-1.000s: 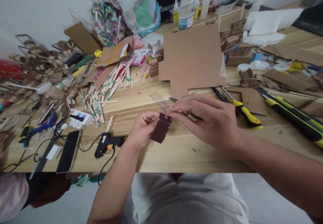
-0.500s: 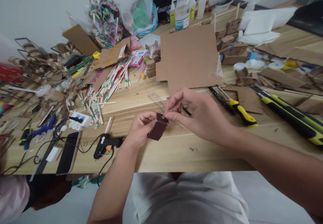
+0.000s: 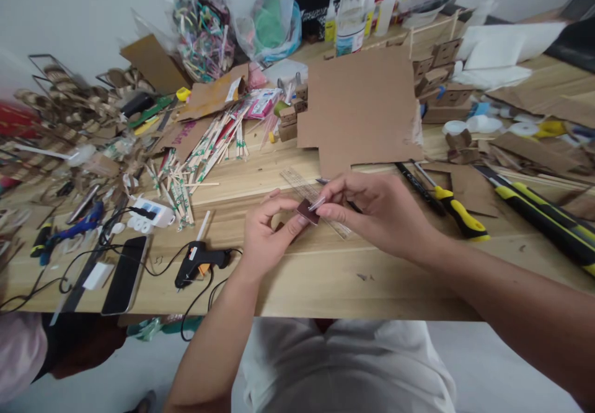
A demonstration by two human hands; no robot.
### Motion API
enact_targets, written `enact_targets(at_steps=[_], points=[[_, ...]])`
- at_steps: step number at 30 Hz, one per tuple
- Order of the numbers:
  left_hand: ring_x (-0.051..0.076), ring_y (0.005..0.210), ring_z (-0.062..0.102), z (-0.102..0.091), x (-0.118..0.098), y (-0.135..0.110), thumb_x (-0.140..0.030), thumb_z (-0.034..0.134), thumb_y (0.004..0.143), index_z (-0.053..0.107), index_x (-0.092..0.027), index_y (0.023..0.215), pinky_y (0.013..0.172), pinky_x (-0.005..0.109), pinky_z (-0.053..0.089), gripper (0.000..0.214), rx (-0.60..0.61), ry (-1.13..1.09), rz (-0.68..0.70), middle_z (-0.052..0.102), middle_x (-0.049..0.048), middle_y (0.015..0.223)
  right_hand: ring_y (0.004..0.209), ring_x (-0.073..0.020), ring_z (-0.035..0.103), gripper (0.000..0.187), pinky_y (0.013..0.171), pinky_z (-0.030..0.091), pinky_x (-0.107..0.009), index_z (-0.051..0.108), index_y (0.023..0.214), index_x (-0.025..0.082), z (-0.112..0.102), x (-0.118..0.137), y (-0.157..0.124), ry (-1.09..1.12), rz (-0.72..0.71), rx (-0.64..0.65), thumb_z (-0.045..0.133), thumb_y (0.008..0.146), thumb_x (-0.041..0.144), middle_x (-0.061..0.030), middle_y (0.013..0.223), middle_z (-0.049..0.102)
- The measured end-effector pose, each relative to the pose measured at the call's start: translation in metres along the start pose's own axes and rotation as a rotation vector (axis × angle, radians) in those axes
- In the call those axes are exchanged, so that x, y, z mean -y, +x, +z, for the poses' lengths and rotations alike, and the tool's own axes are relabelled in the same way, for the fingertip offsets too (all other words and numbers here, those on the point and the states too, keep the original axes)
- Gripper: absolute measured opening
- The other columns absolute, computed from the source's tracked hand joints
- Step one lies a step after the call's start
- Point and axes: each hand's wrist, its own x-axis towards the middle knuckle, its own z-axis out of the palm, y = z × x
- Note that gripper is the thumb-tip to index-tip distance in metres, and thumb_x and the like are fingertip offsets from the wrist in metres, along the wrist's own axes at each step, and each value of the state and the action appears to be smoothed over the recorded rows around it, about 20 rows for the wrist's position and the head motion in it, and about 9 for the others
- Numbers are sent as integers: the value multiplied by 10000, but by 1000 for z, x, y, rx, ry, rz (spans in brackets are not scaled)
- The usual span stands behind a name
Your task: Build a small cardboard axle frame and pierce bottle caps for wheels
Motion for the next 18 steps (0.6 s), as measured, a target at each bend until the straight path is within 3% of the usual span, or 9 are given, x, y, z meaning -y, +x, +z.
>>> enact_targets(at_steps=[9, 16, 18], points=[[206, 705, 677, 4, -1, -1, -474, 836, 762, 735, -287, 653, 1181, 498, 315, 239, -28, 162, 97, 754, -19, 699, 653, -163, 632, 109, 641, 507, -307, 696, 774, 234, 1, 1, -3, -117, -53, -20, 672, 872, 274, -6, 728, 718], [218, 711, 671, 1, -3, 1, -563, 863, 698, 759, -287, 647, 1182, 509, 326, 300, 23, 91, -36, 747, -17, 674, 683, -169, 643, 148, 657, 522, -304, 663, 778, 241, -1, 1, -3, -260, -206, -22, 617, 919, 231, -16, 774, 734], [219, 727, 666, -1, -5, 2, -548, 884, 679, 770, -277, 648, 1130, 500, 389, 296, 69, 53, -80, 746, -3, 684, 696, -171, 650, 163, 662, 522, -302, 657, 777, 246, -1, 0, -4, -278, -252, -25, 609, 931, 225, -14, 765, 723]])
